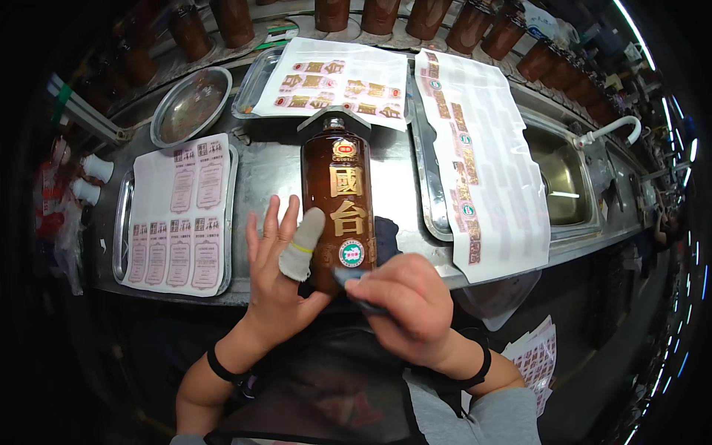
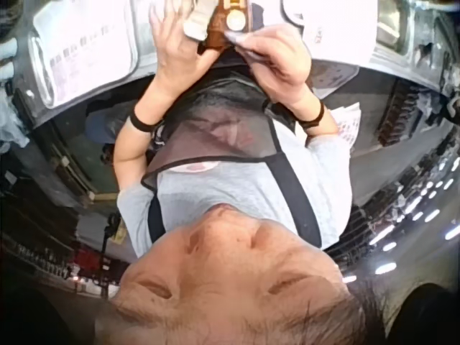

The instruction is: Applying labels and decorative seals to brown glass bottles at a packaging station.

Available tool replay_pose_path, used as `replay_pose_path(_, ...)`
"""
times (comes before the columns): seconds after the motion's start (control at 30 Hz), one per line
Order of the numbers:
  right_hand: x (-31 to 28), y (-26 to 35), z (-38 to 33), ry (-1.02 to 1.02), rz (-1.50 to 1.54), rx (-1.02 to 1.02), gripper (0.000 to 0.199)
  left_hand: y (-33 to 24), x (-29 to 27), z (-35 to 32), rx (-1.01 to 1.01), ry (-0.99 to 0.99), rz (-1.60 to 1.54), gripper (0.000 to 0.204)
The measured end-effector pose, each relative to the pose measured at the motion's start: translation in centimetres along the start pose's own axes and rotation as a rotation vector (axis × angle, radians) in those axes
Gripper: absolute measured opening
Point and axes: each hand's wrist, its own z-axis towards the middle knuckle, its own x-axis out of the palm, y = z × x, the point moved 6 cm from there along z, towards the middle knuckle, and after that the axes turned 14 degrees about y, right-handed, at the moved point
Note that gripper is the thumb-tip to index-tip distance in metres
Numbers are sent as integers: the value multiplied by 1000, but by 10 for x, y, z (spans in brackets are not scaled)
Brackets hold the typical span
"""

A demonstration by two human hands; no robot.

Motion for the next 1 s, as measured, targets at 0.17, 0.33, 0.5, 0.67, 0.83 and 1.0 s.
replay_pose_path(0.17, -15, -26, -18, -203, 202, 200, 23, -13, -2, 15, 78, 154, 102, 54)
replay_pose_path(0.33, -11, -36, -28, -188, 314, 210, 21, -13, -4, 17, 67, 128, 169, 57)
replay_pose_path(0.5, -13, -34, -26, -263, 254, 127, 23, -11, -1, 2, 29, 33, 115, 62)
replay_pose_path(0.67, -7, -24, -13, -254, 36, 29, 30, -7, 15, -21, 19, 23, 71, 63)
replay_pose_path(0.83, 2, 1, -11, -31, -9, -138, 40, 8, 16, -29, -11, -26, -96, 77)
replay_pose_path(1.0, -5, -10, -9, -174, -48, 104, 35, 11, 18, -8, 41, -36, -164, 92)
